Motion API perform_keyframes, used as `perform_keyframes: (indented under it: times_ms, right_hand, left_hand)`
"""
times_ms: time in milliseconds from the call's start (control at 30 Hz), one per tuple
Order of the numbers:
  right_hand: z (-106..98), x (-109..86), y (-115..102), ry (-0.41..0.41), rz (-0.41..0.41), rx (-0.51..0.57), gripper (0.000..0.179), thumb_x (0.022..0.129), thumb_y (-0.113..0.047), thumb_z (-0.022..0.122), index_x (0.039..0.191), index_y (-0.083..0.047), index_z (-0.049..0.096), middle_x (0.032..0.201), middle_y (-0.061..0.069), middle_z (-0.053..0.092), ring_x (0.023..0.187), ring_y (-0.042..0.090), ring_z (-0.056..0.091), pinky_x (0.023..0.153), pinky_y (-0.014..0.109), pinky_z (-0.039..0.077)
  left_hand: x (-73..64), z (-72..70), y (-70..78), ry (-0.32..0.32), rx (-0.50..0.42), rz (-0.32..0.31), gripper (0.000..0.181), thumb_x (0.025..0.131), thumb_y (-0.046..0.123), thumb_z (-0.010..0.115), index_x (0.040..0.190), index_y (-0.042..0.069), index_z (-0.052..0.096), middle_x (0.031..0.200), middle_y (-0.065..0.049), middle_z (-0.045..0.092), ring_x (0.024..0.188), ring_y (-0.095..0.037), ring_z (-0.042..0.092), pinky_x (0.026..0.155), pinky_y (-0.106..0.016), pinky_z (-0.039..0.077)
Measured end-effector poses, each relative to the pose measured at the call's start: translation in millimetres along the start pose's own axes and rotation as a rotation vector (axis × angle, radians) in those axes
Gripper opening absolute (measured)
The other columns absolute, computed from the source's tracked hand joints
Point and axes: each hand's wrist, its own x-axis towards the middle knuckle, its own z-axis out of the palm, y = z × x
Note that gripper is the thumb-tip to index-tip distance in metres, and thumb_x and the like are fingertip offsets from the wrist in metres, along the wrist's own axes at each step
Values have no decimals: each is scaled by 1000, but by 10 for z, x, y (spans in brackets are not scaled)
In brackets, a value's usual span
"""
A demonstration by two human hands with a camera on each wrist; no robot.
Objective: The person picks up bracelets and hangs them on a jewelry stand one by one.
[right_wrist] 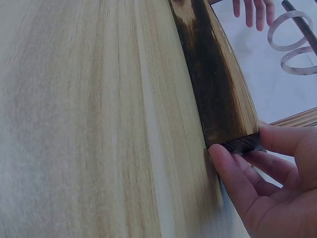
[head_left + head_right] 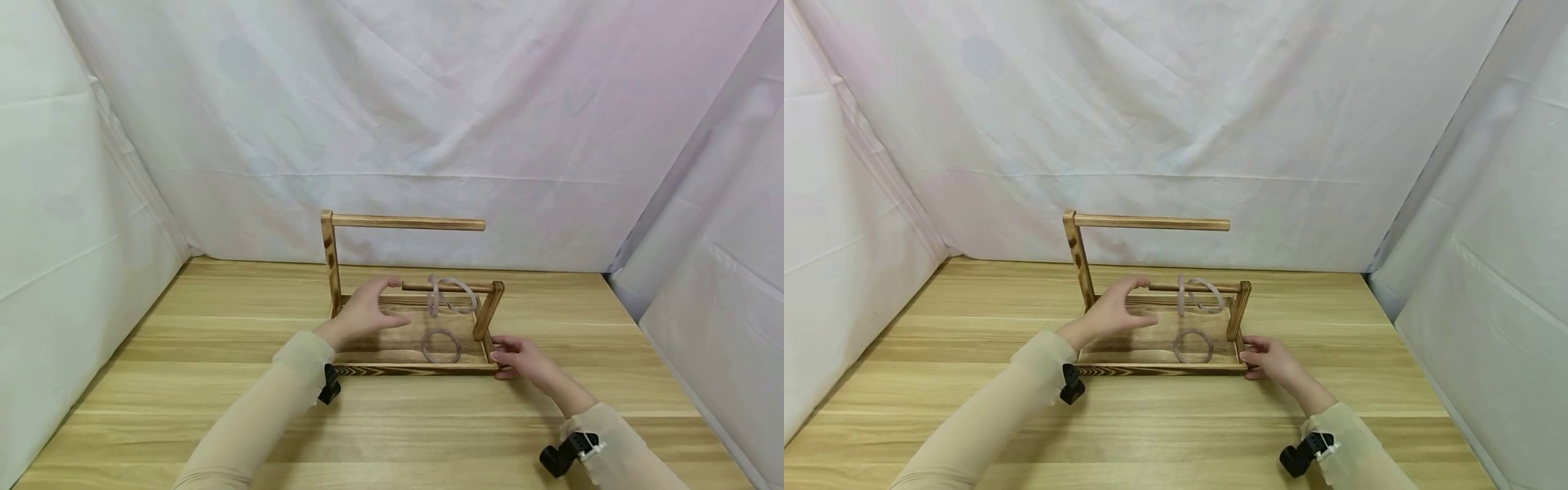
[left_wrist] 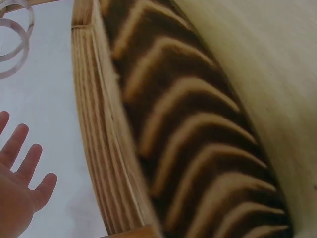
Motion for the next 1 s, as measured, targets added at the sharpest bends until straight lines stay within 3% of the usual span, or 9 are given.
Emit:
perform_keyframes:
  times_ms: [267, 433, 633, 867, 1000]
  right_hand:
    - [-2, -1, -1, 3, -1, 2, 56, 94, -4, 50, 137, 20, 24, 108, 19, 51, 84, 11, 55, 76, 33, 58]
    - [0, 0, 0, 6, 1, 2, 56, 94, -4, 50, 137, 20, 24, 104, 16, 51, 84, 11, 55, 76, 32, 58]
    - [-4, 1, -2, 2, -7, -3, 56, 94, -4, 50, 137, 20, 24, 103, 15, 52, 84, 10, 55, 76, 32, 58]
    - [-10, 6, 2, -2, -5, -3, 56, 94, -4, 51, 137, 20, 25, 97, 10, 51, 82, 10, 54, 75, 32, 58]
    - [-9, 3, 2, -7, -4, -5, 56, 94, -4, 51, 137, 20, 24, 97, 10, 50, 82, 11, 54, 75, 32, 58]
  left_hand:
    - [-32, 47, -70, -61, 159, -10, 84, 71, 44, 78, 142, 20, 40, 148, -6, 37, 138, -30, 30, 113, -51, 24]
    - [-47, 82, -100, -109, 273, 23, 89, 70, 48, 77, 144, 19, 37, 149, -6, 35, 138, -32, 28, 115, -54, 15]
    - [-60, 132, -92, -180, 367, 61, 87, 73, 51, 74, 145, 19, 36, 150, -5, 34, 138, -30, 27, 113, -55, 19]
    - [-35, 250, -94, -212, 379, 110, 85, 72, 50, 74, 143, 22, 37, 149, -3, 36, 138, -30, 28, 113, -55, 18]
    - [-4, 345, -124, -234, 432, 118, 85, 73, 55, 72, 144, 26, 35, 149, 1, 35, 138, -27, 29, 113, -54, 19]
